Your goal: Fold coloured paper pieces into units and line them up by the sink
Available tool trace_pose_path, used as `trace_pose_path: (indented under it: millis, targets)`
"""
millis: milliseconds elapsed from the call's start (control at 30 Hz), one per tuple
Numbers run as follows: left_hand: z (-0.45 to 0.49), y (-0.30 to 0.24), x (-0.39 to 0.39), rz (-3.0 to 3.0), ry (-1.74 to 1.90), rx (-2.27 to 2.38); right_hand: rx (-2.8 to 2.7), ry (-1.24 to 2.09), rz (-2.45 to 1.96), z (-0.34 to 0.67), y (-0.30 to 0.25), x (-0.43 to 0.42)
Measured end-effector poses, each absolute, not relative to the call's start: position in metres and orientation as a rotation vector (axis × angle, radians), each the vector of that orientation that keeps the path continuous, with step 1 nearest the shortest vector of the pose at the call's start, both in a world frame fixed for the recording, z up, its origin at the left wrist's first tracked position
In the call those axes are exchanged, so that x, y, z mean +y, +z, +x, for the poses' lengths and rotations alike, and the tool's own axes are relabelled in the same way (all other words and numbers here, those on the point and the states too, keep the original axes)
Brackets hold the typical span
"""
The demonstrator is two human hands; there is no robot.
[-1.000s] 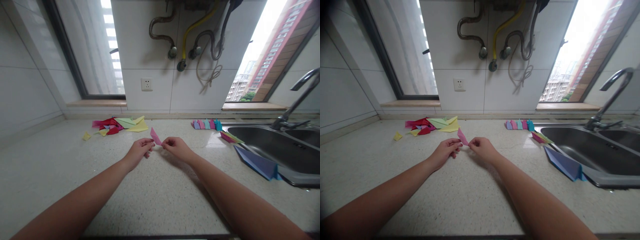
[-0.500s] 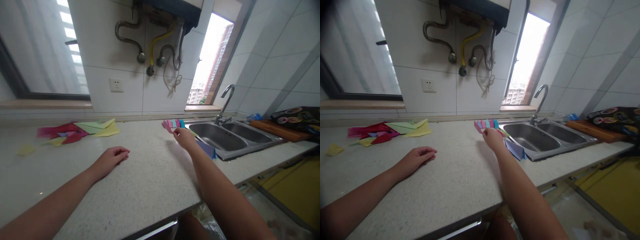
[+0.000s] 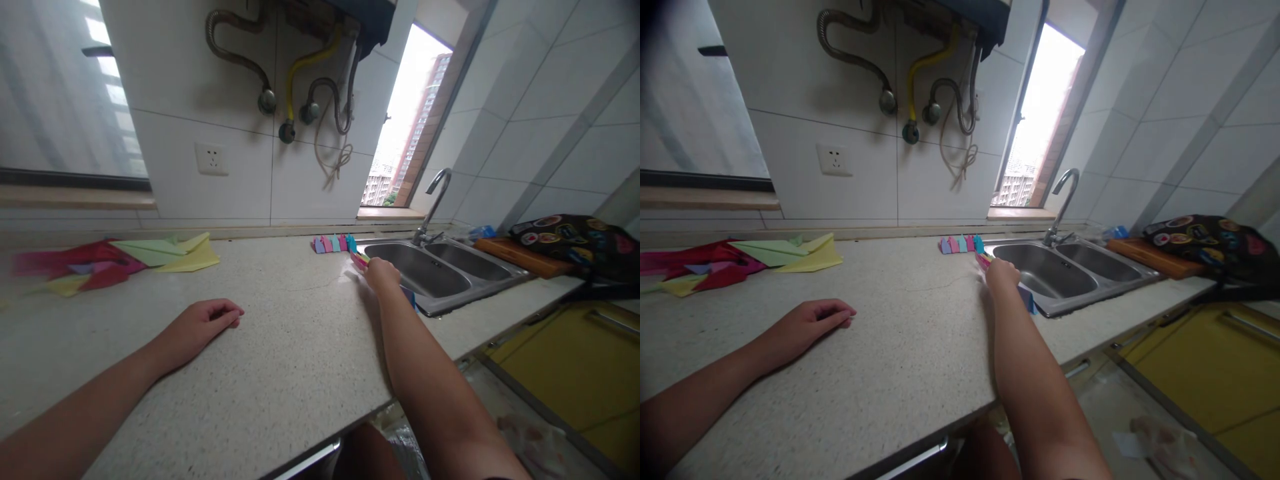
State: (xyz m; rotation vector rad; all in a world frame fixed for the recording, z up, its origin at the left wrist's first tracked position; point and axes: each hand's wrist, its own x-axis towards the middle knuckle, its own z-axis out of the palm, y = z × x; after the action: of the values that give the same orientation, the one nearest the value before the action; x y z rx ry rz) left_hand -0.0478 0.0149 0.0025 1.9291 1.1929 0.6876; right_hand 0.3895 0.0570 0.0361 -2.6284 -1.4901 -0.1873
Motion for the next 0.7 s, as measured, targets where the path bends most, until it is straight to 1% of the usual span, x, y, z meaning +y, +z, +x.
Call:
trace_pose_path:
  millis: [700]
  targets:
    - [-0.044, 0.006, 0.012, 1.977, 0.634, 1.218, -1.247, -0.246, -2.587, 0.404, 0.015, 0.079]
